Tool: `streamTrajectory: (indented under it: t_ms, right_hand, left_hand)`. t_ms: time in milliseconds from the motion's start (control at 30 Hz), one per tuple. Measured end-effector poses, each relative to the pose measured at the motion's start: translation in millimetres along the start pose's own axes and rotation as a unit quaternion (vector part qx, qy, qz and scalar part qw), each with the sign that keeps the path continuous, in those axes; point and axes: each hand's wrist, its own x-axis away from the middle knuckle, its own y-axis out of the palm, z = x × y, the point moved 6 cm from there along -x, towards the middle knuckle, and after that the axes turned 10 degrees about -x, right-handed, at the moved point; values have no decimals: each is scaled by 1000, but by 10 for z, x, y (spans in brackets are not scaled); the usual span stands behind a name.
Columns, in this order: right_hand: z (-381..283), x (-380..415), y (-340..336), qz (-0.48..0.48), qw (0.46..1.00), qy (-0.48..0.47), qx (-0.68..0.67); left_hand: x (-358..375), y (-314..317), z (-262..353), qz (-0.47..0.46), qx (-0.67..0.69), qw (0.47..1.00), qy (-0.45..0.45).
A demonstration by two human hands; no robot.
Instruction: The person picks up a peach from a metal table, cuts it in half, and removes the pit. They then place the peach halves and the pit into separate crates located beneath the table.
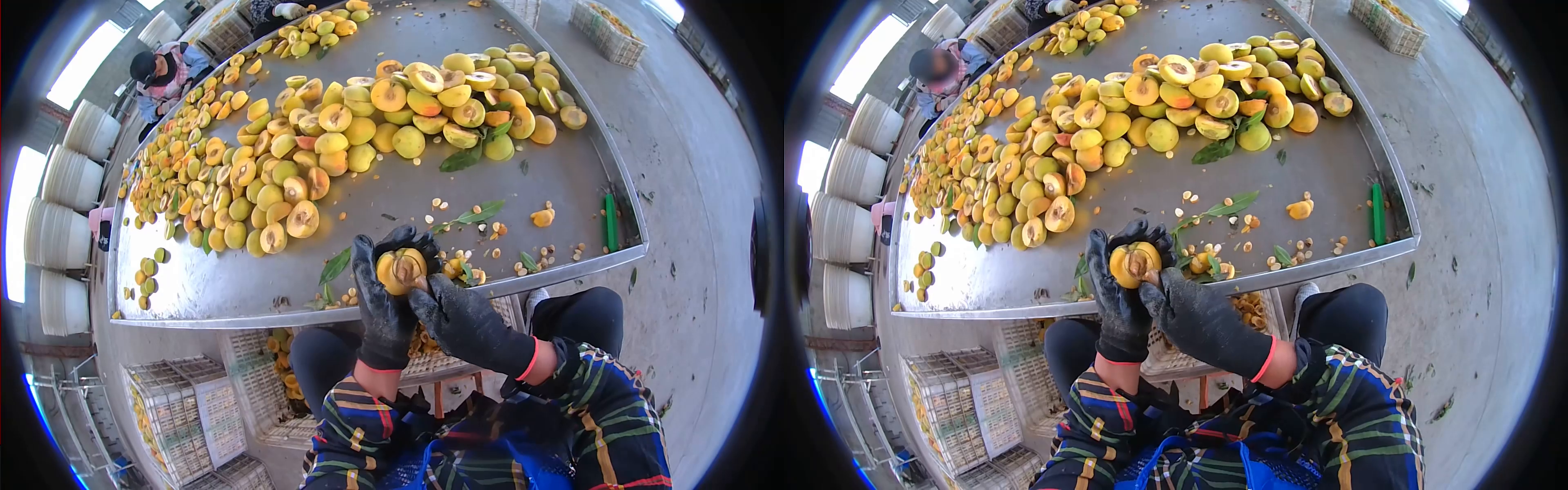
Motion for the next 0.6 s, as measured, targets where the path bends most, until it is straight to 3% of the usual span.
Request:
streamTrajectory:
  t_ms: [200,367,433,600]
  right_hand:
    - [30,-21,127,-15,999,22,-29]
    - [105,0,241,-28,998,49,-22]
    - [82,-5,272,-25,996,14,-88]
    - [139,16,323,-42,986,71,-142]
  left_hand:
    - [-11,-149,64,47,-95,987,122]
    - [16,-171,86,76,-108,984,123]
    - [24,-205,97,97,-131,979,123]
    - [-3,-226,183,60,-313,933,168]
